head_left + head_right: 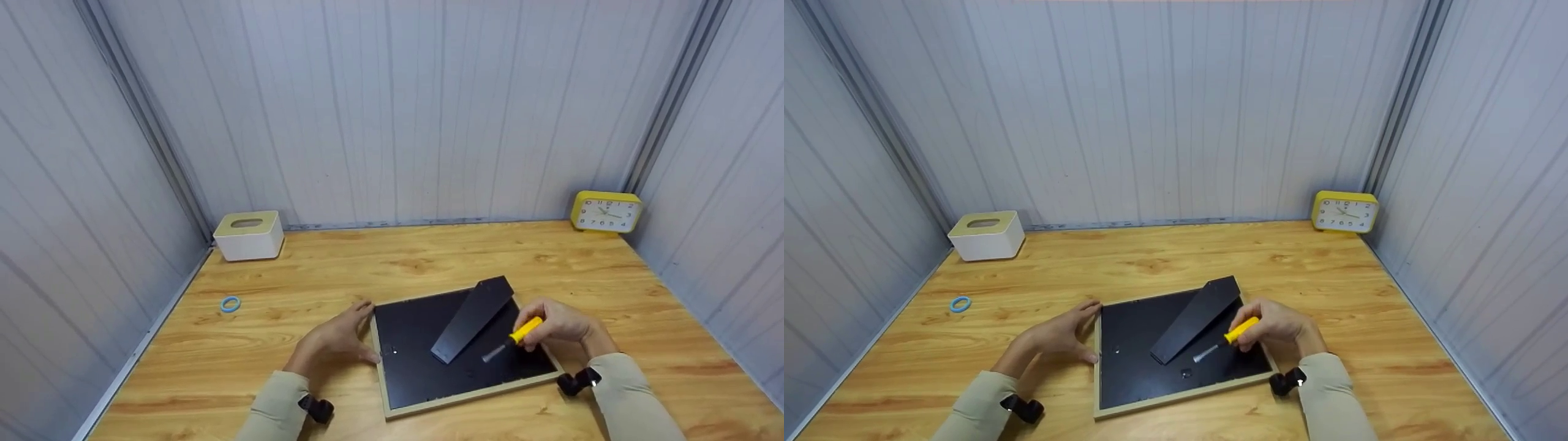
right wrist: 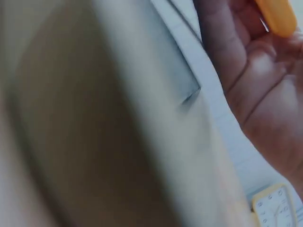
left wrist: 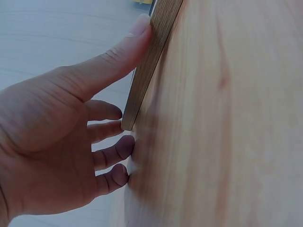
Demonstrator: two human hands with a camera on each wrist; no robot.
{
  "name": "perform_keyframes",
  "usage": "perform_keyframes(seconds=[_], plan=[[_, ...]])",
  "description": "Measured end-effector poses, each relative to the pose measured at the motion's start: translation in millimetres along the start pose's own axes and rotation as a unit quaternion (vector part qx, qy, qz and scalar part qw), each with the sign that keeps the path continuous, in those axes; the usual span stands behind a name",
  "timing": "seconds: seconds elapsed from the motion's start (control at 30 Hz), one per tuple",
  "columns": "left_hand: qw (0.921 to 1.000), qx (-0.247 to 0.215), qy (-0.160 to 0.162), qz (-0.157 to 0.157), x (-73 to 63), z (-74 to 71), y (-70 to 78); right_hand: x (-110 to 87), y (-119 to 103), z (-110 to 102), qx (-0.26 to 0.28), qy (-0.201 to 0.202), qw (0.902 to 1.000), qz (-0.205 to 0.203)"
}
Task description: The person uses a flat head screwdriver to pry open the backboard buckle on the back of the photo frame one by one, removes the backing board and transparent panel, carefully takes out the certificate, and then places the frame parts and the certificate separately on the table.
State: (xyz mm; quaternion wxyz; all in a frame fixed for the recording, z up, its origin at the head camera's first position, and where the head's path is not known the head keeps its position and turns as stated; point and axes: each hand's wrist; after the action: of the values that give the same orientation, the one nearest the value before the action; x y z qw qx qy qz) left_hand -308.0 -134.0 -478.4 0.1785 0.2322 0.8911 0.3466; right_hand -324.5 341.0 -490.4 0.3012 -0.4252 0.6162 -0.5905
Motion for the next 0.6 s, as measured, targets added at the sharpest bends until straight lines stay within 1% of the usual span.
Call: perform_keyframes(seconds=[0.07, 0.17, 0.3, 0.37, 0.43, 0.47, 0.5, 0.53, 0.6], plan=[[1.0000, 0.006, 0.001, -0.002, 0.1, 0.6, 0.3, 0.8, -3.4, 0.8, -0.031, 0.014, 0.9992, 0.020], [0.9999, 0.012, 0.002, -0.004, 0.3, 0.8, 1.1, 1.0, -8.8, 2.0, -0.062, 0.029, 0.9962, 0.053], [0.9997, 0.023, -0.003, -0.006, -0.5, 1.1, 3.3, -4.7, -14.7, 2.3, -0.056, 0.066, 0.9930, 0.080], [0.9995, 0.029, -0.004, -0.006, -1.1, 1.4, 4.5, -9.5, -17.6, 2.0, -0.090, 0.094, 0.9864, 0.101], [0.9993, 0.036, -0.002, -0.007, -1.6, 1.6, 5.4, -12.9, -20.2, 1.3, -0.127, 0.108, 0.9769, 0.135], [0.9991, 0.041, 0.001, -0.008, -2.0, 1.6, 6.0, -14.0, -21.8, 1.2, -0.155, 0.107, 0.9698, 0.155], [0.9989, 0.046, 0.004, -0.009, -2.3, 1.6, 6.3, -14.3, -23.6, 1.5, -0.183, 0.103, 0.9615, 0.177], [0.9985, 0.053, 0.006, -0.011, -2.7, 1.6, 6.8, -13.9, -26.0, 2.5, -0.218, 0.098, 0.9499, 0.201], [0.9978, 0.064, 0.012, -0.013, -3.7, 1.4, 7.5, -10.2, -31.5, 6.1, -0.255, 0.073, 0.9337, 0.240]])
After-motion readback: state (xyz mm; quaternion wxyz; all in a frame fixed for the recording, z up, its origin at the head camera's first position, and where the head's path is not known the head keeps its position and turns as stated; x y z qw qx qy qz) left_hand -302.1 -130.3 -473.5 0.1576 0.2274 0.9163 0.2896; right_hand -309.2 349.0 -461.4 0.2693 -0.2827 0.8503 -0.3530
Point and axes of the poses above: each hand's wrist, its own x-axis towards the middle knuckle, its own z-axis out of the palm, y = z × x, and after that the axes turned 5 degrees about -x, right-handed
